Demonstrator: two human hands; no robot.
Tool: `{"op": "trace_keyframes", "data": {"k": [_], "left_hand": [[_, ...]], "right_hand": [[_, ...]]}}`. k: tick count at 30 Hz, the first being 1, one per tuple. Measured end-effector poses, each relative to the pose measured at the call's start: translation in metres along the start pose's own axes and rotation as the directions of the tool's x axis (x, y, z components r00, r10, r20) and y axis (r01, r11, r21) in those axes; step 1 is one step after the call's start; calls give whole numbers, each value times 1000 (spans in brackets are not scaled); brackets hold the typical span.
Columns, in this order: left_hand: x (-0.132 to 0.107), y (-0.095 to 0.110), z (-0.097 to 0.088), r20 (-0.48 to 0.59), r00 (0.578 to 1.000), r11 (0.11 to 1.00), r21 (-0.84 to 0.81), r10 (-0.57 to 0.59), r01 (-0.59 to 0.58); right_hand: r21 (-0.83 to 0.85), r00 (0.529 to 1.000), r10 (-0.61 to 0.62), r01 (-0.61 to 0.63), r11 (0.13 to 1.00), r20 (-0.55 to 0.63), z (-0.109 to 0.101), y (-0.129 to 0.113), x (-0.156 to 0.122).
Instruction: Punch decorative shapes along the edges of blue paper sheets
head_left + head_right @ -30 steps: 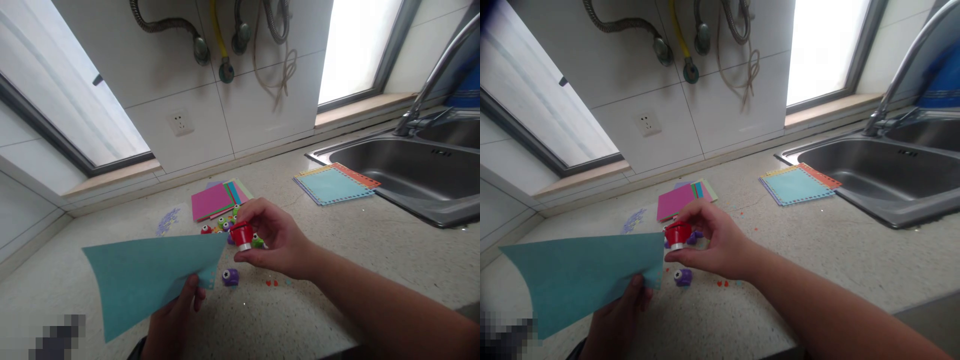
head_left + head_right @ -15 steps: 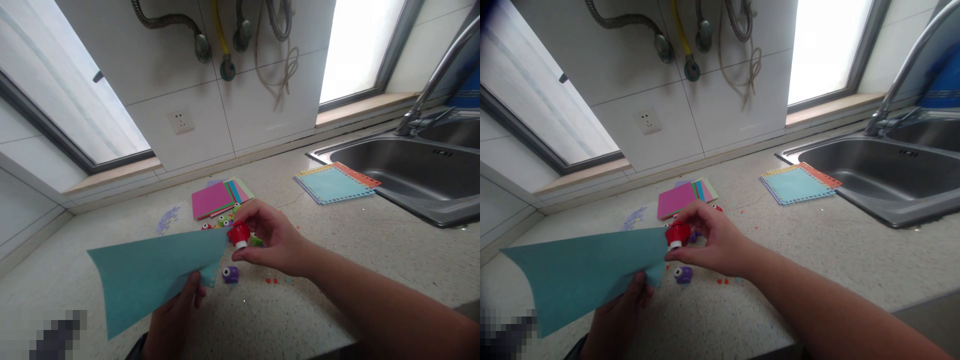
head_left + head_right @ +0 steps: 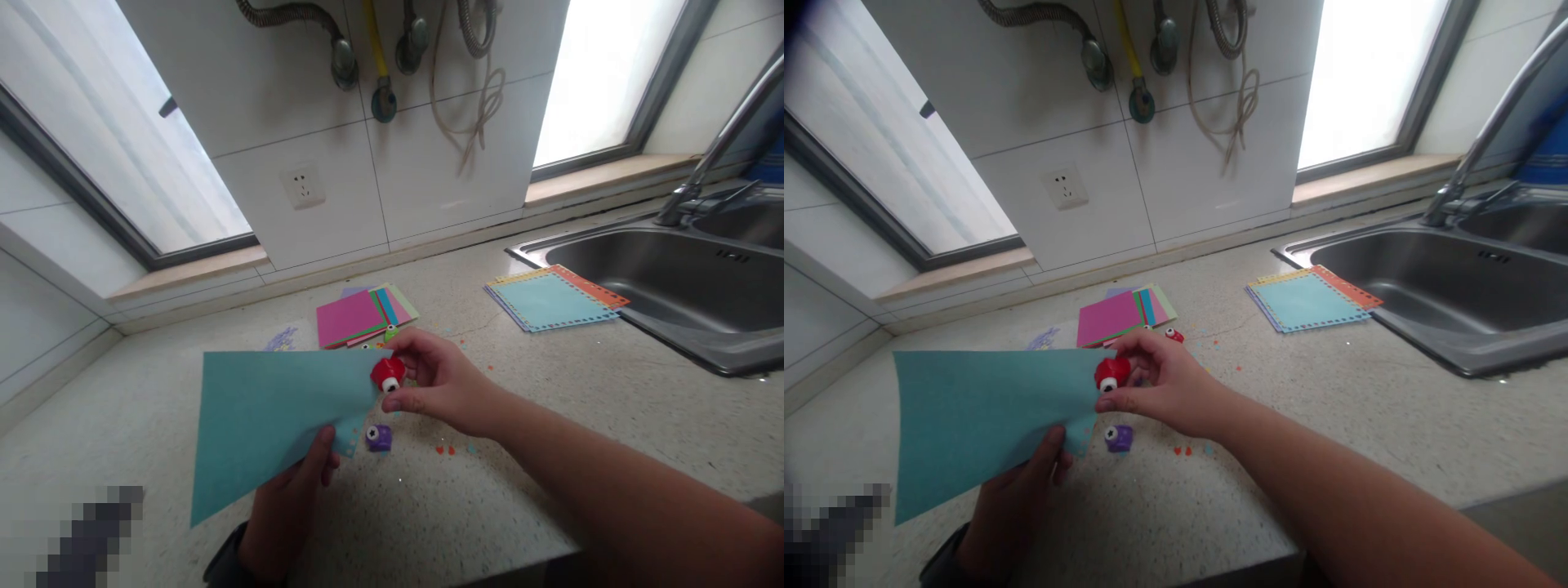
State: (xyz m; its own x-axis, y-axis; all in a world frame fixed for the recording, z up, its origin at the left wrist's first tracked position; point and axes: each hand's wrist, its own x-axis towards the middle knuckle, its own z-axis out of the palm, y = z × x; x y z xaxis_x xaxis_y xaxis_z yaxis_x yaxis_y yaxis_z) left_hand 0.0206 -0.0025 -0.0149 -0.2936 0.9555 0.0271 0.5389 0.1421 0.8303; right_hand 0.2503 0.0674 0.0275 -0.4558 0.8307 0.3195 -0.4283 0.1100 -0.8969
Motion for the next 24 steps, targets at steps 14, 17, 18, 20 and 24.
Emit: {"op": "trace_keyframes", "data": {"k": [14, 17, 18, 20, 24], "left_hand": [[0, 0, 1, 35, 998, 995, -90, 54, -50], [2, 0, 2, 49, 997, 994, -94, 62, -57], [2, 0, 2, 52, 997, 993, -103, 60, -54], [3, 0, 4, 59, 997, 989, -141, 48, -40], [3, 1, 5, 62, 998, 981, -191, 28, -15]], "right_hand": [[-145, 983, 181, -181, 973, -16, -3, -2, 5], [-144, 976, 216, -216, 966, -11, -2, -1, 5], [-138, 974, 228, -226, 964, -3, -1, -1, 4], [-143, 969, 247, -243, 959, 9, 1, 0, 4], [-186, 963, 268, -263, 947, 5, 6, 2, 3]]}}
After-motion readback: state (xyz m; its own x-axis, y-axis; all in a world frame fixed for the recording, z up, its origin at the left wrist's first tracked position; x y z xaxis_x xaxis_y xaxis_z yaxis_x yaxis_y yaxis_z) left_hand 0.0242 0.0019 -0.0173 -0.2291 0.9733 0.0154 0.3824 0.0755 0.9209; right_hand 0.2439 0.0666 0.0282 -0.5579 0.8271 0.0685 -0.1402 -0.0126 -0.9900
